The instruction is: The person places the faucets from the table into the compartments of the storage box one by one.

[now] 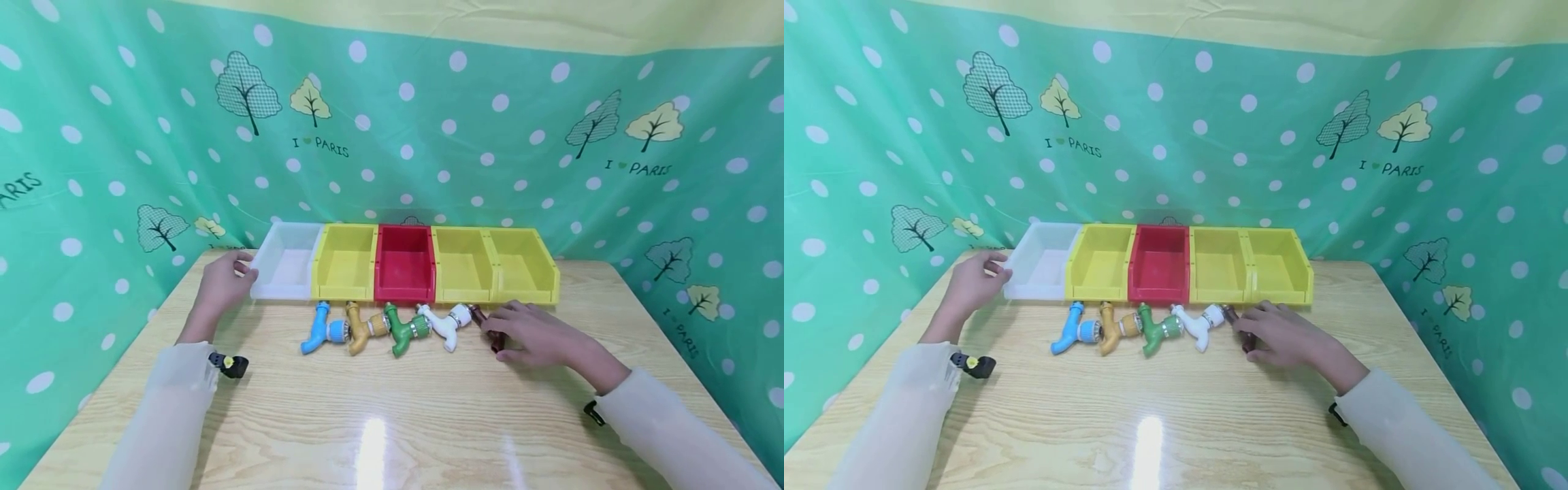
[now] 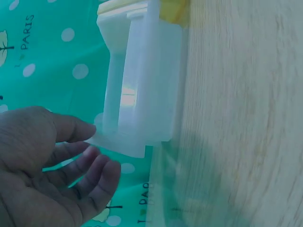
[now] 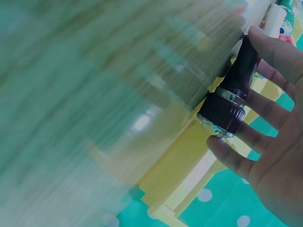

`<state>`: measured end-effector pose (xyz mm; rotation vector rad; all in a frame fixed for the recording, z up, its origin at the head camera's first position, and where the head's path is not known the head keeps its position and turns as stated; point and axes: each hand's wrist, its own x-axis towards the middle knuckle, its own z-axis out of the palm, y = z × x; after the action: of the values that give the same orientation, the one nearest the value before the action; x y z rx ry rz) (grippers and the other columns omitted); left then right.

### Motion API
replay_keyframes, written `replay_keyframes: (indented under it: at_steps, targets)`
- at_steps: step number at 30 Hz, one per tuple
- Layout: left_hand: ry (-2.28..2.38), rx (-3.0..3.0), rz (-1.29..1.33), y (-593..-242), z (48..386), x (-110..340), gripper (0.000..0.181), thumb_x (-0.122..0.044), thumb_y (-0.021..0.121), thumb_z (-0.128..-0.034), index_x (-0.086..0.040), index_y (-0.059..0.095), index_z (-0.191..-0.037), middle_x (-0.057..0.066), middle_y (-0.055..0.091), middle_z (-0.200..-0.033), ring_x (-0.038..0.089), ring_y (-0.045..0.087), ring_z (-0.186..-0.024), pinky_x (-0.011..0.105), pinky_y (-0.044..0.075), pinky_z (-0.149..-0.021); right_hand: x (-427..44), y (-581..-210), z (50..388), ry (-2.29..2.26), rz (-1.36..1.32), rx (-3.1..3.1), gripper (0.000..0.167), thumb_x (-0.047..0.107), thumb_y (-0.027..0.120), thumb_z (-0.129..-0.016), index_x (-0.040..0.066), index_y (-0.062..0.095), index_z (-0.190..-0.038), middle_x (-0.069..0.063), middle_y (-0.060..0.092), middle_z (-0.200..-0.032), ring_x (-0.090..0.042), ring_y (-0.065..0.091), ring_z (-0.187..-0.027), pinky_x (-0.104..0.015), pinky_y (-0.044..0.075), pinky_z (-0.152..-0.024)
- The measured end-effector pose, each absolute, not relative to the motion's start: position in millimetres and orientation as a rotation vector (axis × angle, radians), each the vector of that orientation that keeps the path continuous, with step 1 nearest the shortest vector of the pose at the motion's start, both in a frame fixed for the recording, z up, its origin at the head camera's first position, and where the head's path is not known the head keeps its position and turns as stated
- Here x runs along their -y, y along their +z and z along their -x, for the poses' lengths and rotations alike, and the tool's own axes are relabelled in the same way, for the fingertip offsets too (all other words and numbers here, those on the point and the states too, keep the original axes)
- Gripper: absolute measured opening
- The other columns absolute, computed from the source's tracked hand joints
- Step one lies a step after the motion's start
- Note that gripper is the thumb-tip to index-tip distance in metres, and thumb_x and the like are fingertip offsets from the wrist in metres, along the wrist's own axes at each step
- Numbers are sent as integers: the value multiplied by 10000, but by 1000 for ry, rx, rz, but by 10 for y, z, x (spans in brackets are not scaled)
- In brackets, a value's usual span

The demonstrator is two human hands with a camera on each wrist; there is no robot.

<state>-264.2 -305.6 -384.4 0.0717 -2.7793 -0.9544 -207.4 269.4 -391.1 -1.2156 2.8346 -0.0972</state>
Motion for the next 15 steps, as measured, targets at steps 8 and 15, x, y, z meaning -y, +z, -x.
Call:
replay_keyframes:
  at_steps: [8,15]
  targets:
    - [-1031,2750,-64,-3882,2650,3097,400,-167,607,-1016,56,546,-1343,235,621,-1114,425,645,-1027,436,566,-744,-2697,-3919,2076,-86,1223,-2836,353,317,791,-899,271,682,-1232,-87,609,-1345,-337,530,-1229,-660,457,-982]
    - [-1060,2736,-45,-3887,2633,3098,408,-164,612,-1014,52,537,-1352,231,606,-1121,435,649,-1031,431,569,-754,-2700,-3905,2058,-81,1201,-2866,341,316,817,-831,283,703,-1150,-13,626,-1222,-256,523,-1117,-572,481,-888]
